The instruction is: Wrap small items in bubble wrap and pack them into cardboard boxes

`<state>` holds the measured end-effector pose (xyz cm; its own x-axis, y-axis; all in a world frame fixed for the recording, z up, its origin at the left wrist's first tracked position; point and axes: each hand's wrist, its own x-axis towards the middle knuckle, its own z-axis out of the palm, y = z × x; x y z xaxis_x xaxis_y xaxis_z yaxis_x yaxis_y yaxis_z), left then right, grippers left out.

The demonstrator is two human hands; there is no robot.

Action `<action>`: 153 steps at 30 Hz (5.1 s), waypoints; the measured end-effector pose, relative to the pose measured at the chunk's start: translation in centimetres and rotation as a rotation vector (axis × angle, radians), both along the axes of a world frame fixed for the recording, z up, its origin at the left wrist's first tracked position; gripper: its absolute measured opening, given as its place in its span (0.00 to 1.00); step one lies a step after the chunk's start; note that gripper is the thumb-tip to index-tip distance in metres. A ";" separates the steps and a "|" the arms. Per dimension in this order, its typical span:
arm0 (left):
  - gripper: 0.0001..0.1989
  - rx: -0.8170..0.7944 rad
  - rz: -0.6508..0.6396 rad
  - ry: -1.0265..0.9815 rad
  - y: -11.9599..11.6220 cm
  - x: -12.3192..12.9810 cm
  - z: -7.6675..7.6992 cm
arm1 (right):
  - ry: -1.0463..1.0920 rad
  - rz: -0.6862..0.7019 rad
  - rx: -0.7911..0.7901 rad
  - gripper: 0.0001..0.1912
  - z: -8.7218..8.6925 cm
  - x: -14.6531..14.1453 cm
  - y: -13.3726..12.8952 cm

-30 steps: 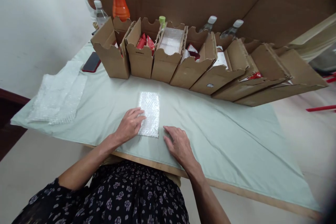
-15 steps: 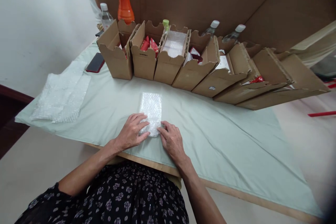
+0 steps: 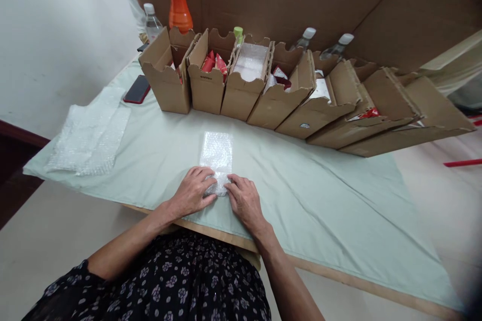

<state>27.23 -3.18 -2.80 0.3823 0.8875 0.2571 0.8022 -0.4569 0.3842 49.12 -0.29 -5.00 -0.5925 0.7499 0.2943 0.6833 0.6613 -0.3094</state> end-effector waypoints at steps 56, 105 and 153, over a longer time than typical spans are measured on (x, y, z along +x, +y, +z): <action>0.06 0.079 0.136 -0.324 1.3 1.2 -2.1 | 0.391 -0.106 -0.083 0.05 -0.5 0.1 0.7; 0.07 -0.026 0.066 -0.258 1.0 0.9 -0.7 | 0.385 -0.164 -0.111 0.15 0.4 -0.4 -0.3; 0.13 -0.042 0.034 -0.255 3.5 -0.6 0.9 | -0.001 0.029 0.103 0.13 2.4 -0.5 0.9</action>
<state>26.60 0.33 -1.89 0.2794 0.9106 0.3045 0.6916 -0.4108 0.5940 48.64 0.66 -2.57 -0.6140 0.6979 0.3687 0.6633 0.7094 -0.2382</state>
